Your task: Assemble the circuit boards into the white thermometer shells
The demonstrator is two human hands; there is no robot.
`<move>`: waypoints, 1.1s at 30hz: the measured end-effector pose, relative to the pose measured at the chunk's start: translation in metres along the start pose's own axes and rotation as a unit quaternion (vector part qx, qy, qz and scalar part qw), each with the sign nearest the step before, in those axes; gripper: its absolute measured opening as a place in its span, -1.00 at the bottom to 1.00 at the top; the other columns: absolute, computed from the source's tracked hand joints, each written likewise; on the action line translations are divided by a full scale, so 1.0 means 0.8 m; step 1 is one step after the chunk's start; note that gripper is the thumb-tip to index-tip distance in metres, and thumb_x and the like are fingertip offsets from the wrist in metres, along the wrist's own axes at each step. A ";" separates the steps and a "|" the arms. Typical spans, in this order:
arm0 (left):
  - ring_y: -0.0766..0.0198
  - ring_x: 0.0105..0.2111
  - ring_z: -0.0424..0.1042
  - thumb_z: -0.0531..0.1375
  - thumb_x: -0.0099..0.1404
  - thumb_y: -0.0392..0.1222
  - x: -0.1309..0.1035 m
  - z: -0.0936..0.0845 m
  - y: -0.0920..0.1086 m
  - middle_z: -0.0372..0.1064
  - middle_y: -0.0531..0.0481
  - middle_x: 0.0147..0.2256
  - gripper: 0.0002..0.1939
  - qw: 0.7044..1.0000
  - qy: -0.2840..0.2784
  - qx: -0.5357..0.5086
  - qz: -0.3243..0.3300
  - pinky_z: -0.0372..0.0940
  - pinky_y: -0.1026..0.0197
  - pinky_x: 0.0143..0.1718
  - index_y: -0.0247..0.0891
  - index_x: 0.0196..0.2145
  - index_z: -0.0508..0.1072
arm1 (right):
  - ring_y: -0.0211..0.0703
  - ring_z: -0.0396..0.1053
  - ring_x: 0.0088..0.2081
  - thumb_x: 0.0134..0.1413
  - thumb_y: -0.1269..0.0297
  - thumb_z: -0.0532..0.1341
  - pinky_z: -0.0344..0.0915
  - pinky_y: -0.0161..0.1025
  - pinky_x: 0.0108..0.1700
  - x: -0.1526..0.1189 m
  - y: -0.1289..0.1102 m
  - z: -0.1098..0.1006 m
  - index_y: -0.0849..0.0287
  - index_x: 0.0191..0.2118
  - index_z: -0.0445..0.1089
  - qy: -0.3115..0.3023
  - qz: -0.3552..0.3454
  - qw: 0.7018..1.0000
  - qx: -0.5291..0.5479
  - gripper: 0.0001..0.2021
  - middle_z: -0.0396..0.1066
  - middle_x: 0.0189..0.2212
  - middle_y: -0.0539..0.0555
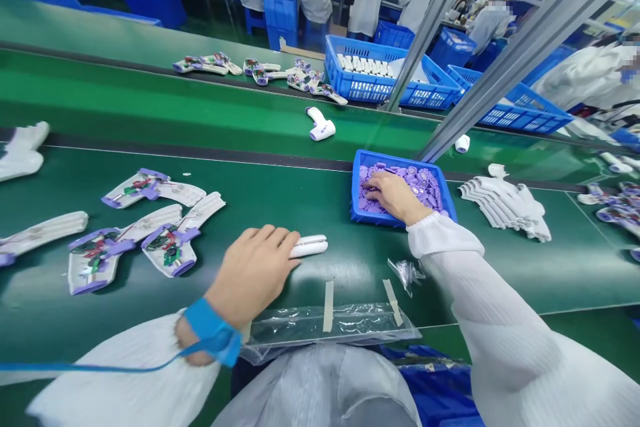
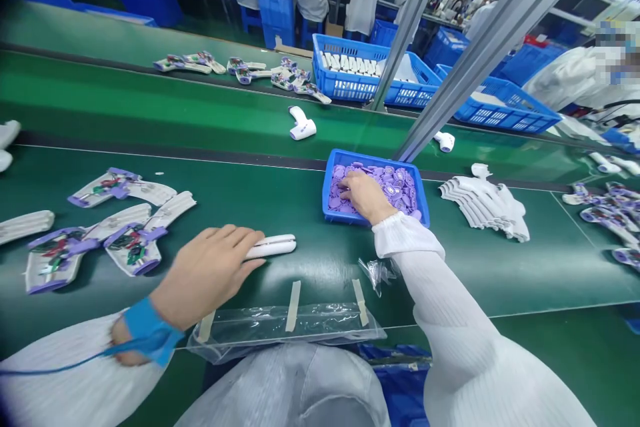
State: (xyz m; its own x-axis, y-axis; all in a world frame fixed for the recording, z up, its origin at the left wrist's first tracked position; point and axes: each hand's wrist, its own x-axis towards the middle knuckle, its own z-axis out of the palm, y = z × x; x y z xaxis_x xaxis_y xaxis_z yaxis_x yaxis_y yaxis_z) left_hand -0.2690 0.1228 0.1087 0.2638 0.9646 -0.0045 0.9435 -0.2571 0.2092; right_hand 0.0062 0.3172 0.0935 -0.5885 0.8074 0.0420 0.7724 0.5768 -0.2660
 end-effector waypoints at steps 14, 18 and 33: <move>0.12 -0.31 0.43 0.10 0.32 0.24 0.000 -0.017 -0.007 0.47 -0.06 -0.27 -0.52 0.868 -0.062 -0.451 -0.200 0.24 0.20 -0.36 -0.22 -0.09 0.45 | -0.09 0.41 -0.24 0.10 0.62 0.17 0.31 -0.21 -0.14 -0.003 -0.011 -0.009 0.22 -0.26 0.53 -0.074 -0.064 0.992 -0.079 -0.77 0.44 -0.21 0.21; 0.15 -0.26 0.44 0.18 0.28 0.20 -0.005 -0.015 0.007 0.45 -0.14 -0.11 -0.53 0.759 -0.113 -0.607 -0.208 0.33 0.20 -0.34 -0.25 -0.07 0.40 | -0.07 0.40 -0.23 0.13 0.67 0.00 0.30 -0.16 -0.15 -0.016 -0.021 -0.027 0.23 0.03 0.45 -0.015 -0.031 0.996 -0.088 -0.54 0.38 -0.12 0.25; 0.37 -0.54 0.30 0.11 0.35 0.20 0.022 -0.006 0.074 0.38 -0.04 -0.39 -0.53 0.658 -0.140 -0.723 -0.157 0.20 0.34 -0.55 -0.33 -0.15 0.36 | -0.17 0.50 -0.19 0.27 0.17 0.20 0.43 -0.20 -0.11 -0.120 -0.184 0.016 0.09 -0.16 0.49 0.243 0.138 0.830 0.483 -0.83 0.55 -0.18 0.05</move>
State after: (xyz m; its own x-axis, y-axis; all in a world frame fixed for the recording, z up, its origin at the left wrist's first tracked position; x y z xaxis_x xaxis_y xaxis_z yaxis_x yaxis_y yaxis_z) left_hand -0.2093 0.1246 0.1257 0.3189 0.8564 -0.4062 -0.1648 0.4721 0.8660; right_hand -0.0543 0.1530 0.1161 -0.0753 0.9821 0.1725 0.1725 0.1832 -0.9678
